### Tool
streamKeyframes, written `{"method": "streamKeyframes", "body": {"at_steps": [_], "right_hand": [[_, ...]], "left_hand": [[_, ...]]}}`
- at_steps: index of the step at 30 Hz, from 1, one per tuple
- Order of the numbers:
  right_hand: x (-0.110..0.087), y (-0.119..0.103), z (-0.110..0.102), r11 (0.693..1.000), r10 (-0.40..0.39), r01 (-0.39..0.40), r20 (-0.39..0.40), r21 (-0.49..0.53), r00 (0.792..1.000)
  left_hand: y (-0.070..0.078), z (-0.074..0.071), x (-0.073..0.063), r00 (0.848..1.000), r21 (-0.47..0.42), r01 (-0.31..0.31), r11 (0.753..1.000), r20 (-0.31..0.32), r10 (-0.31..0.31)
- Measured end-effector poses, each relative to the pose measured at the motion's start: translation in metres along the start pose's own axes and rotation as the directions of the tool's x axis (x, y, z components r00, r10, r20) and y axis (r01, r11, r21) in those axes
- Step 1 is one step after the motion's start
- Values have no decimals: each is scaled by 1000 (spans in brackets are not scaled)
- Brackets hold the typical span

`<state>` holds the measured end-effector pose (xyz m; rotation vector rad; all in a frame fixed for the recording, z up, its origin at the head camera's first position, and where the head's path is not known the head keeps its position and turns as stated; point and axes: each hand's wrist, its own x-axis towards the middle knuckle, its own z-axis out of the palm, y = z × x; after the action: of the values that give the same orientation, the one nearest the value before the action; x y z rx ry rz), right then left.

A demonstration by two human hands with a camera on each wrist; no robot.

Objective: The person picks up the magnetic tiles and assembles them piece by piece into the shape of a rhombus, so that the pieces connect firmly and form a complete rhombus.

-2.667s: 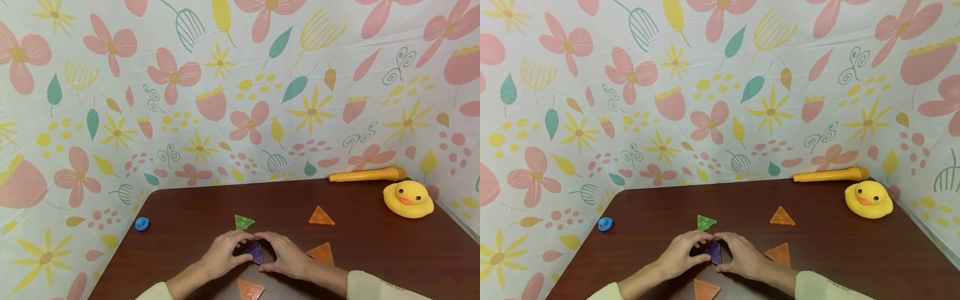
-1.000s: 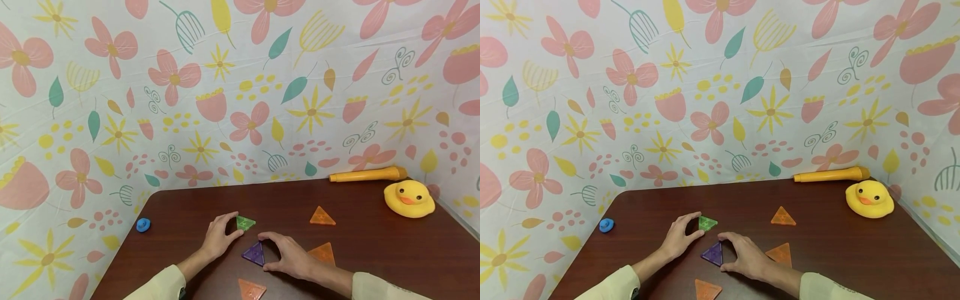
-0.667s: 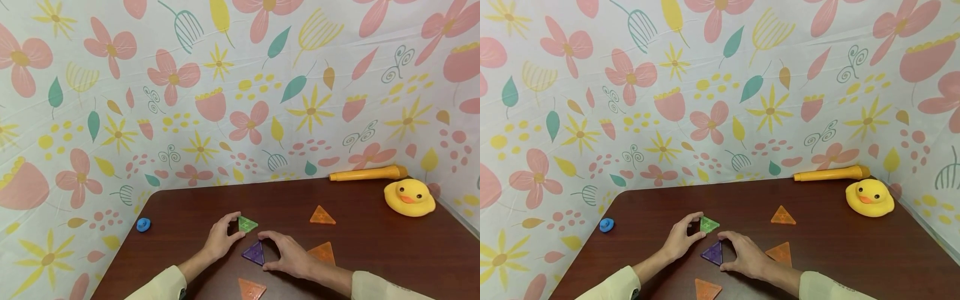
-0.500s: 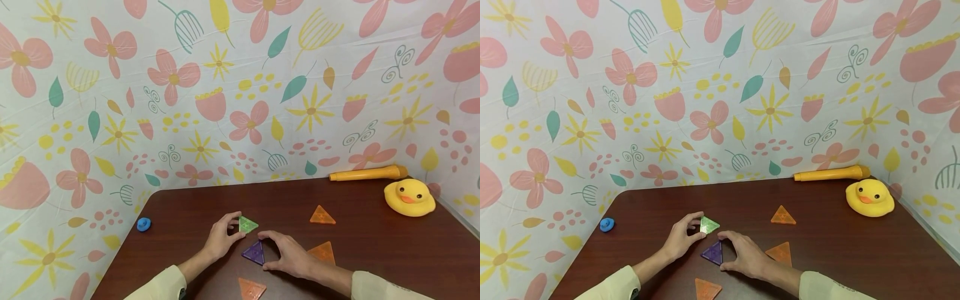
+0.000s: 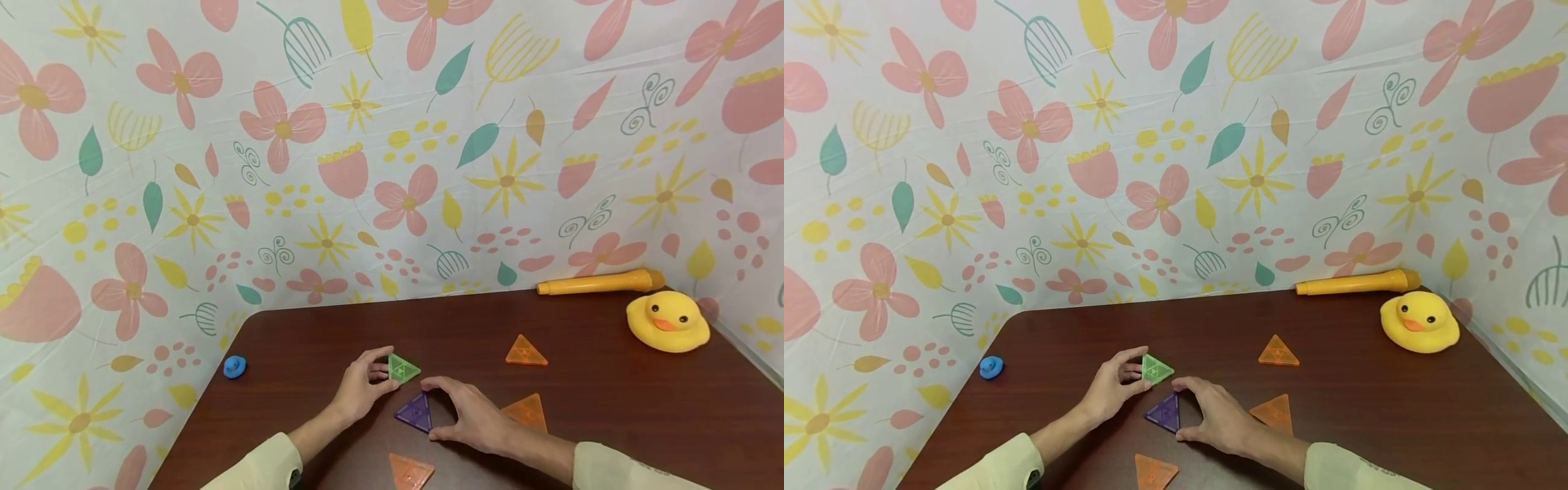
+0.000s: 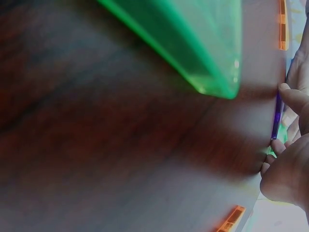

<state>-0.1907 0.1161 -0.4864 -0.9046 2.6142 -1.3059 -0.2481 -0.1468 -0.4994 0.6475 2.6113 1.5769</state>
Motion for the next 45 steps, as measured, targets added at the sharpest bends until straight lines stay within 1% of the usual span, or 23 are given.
{"method": "streamKeyframes", "body": {"at_steps": [6, 10, 13, 18, 22, 26, 29, 33, 35, 45], "right_hand": [[0, 0, 1, 1000, 1, -1, -5, -11, 1000], [0, 0, 1, 1000, -4, 4, -12, -22, 1000], [0, 0, 1, 999, -16, 15, -20, -32, 1000], [0, -1, 0, 999, -21, 20, -22, -44, 1000], [0, 0, 0, 999, -9, 9, -13, -35, 1000], [1, 1, 0, 1000, 3, -3, -3, -26, 1000], [1, 1, 0, 1000, 2, -2, 0, -24, 1000], [1, 1, 0, 1000, -1, 1, 0, -20, 1000], [1, 1, 0, 1000, -2, 2, -3, -21, 1000], [1, 2, 2, 1000, -13, 13, -16, -23, 1000]], "left_hand": [[3, -2, 2, 998, -103, 57, 993, -14, -59], [5, -4, 1, 997, -150, 70, 986, -28, -75], [4, -5, 1, 998, -151, 52, 987, -40, -58], [-1, -7, 1, 998, -125, 37, 991, -50, -44], [-3, -8, 0, 998, -120, 47, 992, -43, -52], [-4, -10, -2, 997, -141, 62, 988, -34, -68], [-3, -11, -3, 997, -179, 72, 981, -25, -78], [1, -12, -4, 995, -242, 89, 966, -12, -95], [3, -12, -5, 995, -259, 93, 961, -8, -99], [13, -12, -14, 994, -229, 111, 967, 15, -111]]}}
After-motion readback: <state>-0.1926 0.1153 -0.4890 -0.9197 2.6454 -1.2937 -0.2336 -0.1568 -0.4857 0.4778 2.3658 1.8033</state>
